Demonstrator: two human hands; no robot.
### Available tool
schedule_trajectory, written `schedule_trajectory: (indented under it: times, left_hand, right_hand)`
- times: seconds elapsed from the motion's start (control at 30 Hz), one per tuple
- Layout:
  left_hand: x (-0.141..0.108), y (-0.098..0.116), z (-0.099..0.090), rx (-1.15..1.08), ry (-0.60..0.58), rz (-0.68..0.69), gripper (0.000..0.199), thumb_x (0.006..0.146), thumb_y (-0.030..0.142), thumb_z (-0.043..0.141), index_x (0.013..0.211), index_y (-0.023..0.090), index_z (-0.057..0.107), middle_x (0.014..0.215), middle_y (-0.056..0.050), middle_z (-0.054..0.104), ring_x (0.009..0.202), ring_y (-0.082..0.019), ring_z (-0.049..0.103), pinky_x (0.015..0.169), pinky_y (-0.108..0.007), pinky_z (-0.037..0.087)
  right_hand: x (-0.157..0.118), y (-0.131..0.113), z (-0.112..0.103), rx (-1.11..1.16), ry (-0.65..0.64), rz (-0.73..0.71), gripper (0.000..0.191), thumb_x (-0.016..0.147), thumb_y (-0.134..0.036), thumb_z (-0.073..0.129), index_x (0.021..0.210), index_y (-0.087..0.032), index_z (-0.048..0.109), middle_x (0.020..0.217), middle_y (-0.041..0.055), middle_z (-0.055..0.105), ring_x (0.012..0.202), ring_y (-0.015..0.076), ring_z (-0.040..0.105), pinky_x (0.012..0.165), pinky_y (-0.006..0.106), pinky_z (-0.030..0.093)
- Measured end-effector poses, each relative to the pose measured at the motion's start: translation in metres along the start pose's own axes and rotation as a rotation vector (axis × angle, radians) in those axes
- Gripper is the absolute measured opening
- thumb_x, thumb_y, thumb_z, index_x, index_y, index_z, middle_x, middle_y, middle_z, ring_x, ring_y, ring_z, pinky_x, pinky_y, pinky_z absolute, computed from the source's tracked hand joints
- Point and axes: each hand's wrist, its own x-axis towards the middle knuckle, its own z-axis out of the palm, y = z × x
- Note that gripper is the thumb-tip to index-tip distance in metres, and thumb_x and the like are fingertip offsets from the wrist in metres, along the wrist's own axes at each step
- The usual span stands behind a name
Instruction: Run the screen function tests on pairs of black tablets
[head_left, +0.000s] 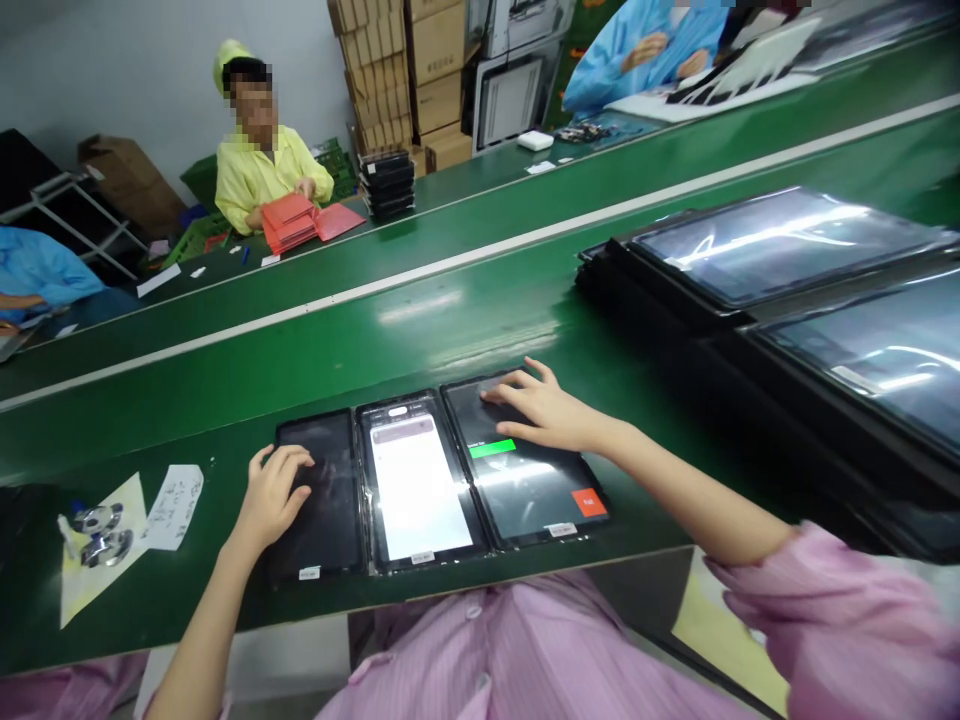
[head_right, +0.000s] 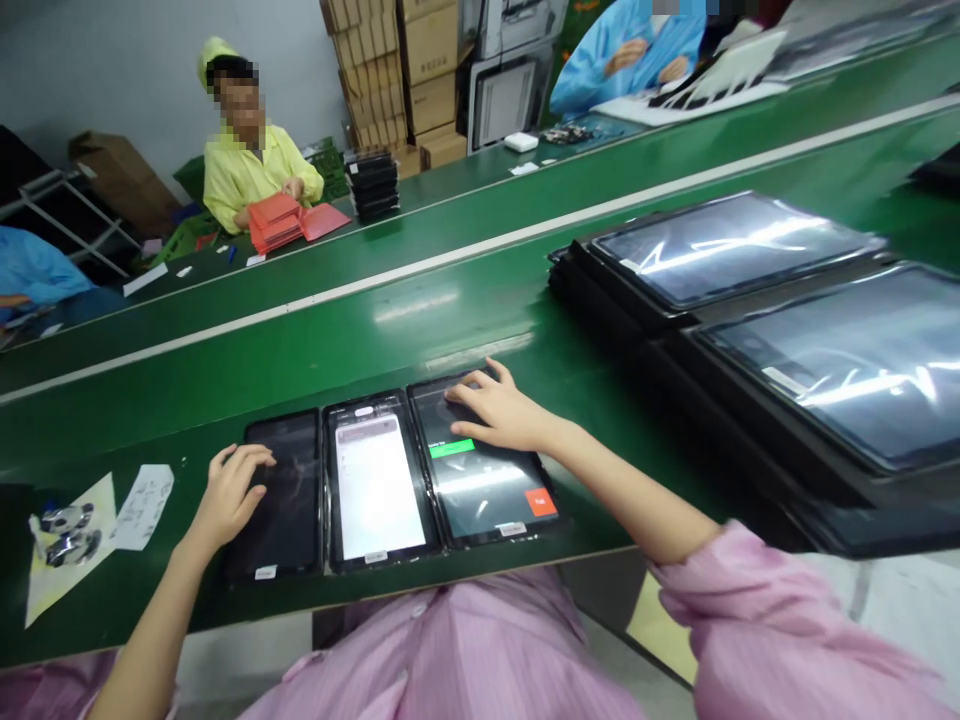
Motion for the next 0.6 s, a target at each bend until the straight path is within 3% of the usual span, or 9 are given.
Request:
schedule_trajectory:
  times: [0.17, 0.3, 0.47, 0.6]
  left_hand:
    - [0.003, -0.002, 0.005, 0.096, 0.025, -0.188, 0.052, 0.102, 0.052, 0.026, 0.131, 0.022, 0.057, 0.132, -0.017, 0.057, 0.124, -0.032, 0.053, 0.115, -0.062, 0.016]
    - [0.020, 0.003, 0.011, 0.117, 0.012, -0.232, 0.052, 0.102, 0.049, 0.026, 0.137, 0.026, 0.056, 0.142, -0.018, 0.048, 0.134, -0.033, 0.045, 0.115, -0.064, 0.015]
    - [0.044, 0.009, 0.018, 0.167, -0.012, -0.217, 0.052, 0.102, 0.048, 0.024, 0.132, 0.029, 0.062, 0.143, -0.018, 0.045, 0.135, -0.035, 0.043, 0.113, -0.068, 0.016]
    - [0.051, 0.006, 0.017, 0.200, 0.082, -0.172, 0.059, 0.099, 0.060, 0.022, 0.116, 0.020, 0.062, 0.140, -0.023, 0.047, 0.132, -0.038, 0.046, 0.113, -0.070, 0.014]
  right_hand:
    - [-0.004, 0.009, -0.007, -0.013, 0.043, 0.093, 0.058, 0.102, -0.062, 0.033, 0.133, -0.018, 0.054, 0.121, 0.0161, 0.068, 0.129, 0.0430, 0.044, 0.108, 0.078, 0.006]
    - [0.011, -0.004, -0.013, -0.007, -0.003, 0.011, 0.049, 0.103, -0.061, 0.037, 0.114, -0.020, 0.062, 0.113, 0.0122, 0.070, 0.118, 0.0362, 0.053, 0.113, 0.071, 0.010]
    - [0.052, -0.036, 0.012, -0.173, 0.010, -0.113, 0.049, 0.099, -0.061, 0.054, 0.130, -0.025, 0.063, 0.147, 0.0176, 0.047, 0.135, 0.0428, 0.036, 0.110, 0.075, 0.012]
    - [0.066, -0.041, 0.026, -0.220, 0.030, -0.156, 0.053, 0.094, -0.064, 0.061, 0.136, -0.032, 0.061, 0.149, 0.0166, 0.042, 0.139, 0.0435, 0.030, 0.110, 0.075, 0.008]
